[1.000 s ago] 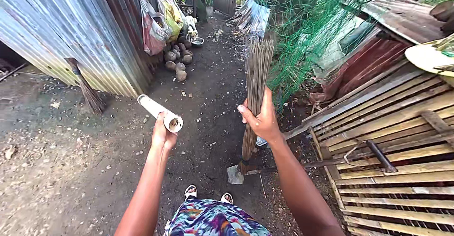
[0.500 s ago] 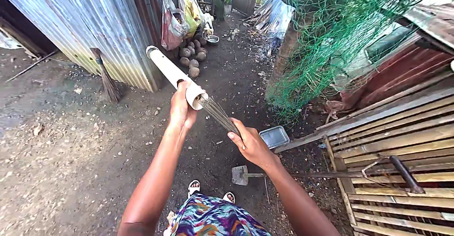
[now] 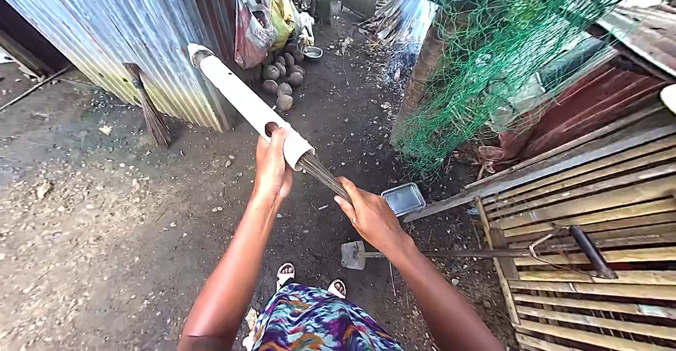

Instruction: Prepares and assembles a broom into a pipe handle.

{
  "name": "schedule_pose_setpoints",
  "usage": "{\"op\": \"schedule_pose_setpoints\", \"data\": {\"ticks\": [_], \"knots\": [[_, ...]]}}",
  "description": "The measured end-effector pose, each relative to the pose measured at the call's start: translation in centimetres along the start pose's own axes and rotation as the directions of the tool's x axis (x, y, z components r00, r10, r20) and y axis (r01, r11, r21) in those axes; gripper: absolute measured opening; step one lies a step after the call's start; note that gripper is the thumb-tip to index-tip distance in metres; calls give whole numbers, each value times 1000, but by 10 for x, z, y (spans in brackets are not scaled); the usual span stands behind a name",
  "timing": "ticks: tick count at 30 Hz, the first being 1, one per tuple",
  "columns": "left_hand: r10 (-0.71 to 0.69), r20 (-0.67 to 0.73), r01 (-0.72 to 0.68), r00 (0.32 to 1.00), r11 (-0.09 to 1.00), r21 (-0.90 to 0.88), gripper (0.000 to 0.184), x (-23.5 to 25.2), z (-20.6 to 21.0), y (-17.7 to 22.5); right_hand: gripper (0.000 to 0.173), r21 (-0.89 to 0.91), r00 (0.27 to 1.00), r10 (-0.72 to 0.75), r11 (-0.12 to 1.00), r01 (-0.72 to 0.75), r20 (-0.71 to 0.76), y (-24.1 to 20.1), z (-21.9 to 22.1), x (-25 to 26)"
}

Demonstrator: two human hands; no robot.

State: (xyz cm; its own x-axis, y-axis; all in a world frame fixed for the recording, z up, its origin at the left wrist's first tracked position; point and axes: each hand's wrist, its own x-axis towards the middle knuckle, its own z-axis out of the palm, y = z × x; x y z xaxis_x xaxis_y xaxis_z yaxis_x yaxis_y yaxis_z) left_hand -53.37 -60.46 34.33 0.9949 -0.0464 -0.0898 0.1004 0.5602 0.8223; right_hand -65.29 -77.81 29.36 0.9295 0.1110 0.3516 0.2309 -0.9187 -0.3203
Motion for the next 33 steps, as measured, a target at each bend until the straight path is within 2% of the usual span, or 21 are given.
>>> {"op": "schedule_pose_setpoints", "data": {"ticks": [6,12,20,23,28,33], "knots": [[37,-32,-35,999,998,53,29,-6,1,2,45,-177,999,-24,984,20,-24,-4,0,-5],[-31,-107,30,994,999,-13,21,-9,3,3,45,-195,991,-79,979,58,-105,-7,0,-7],[-74,-50,75,996,997,3,22,-5,-12,-1,46,-169,999,7,986,-2,32,-6,2,-4],[-43,-7,43,999,998,52,23,-5,-16,-3,46,-175,997,31,984,-18,71,-7,-1,-3],[63,-3,-62,998,990,130,41,-5,-16,-7,45,-202,988,75,978,-46,137,-8,-6,1],[176,15,-175,984,958,229,52,-5,-19,-13,46,-155,977,91,986,-61,194,-9,-9,5]]}}
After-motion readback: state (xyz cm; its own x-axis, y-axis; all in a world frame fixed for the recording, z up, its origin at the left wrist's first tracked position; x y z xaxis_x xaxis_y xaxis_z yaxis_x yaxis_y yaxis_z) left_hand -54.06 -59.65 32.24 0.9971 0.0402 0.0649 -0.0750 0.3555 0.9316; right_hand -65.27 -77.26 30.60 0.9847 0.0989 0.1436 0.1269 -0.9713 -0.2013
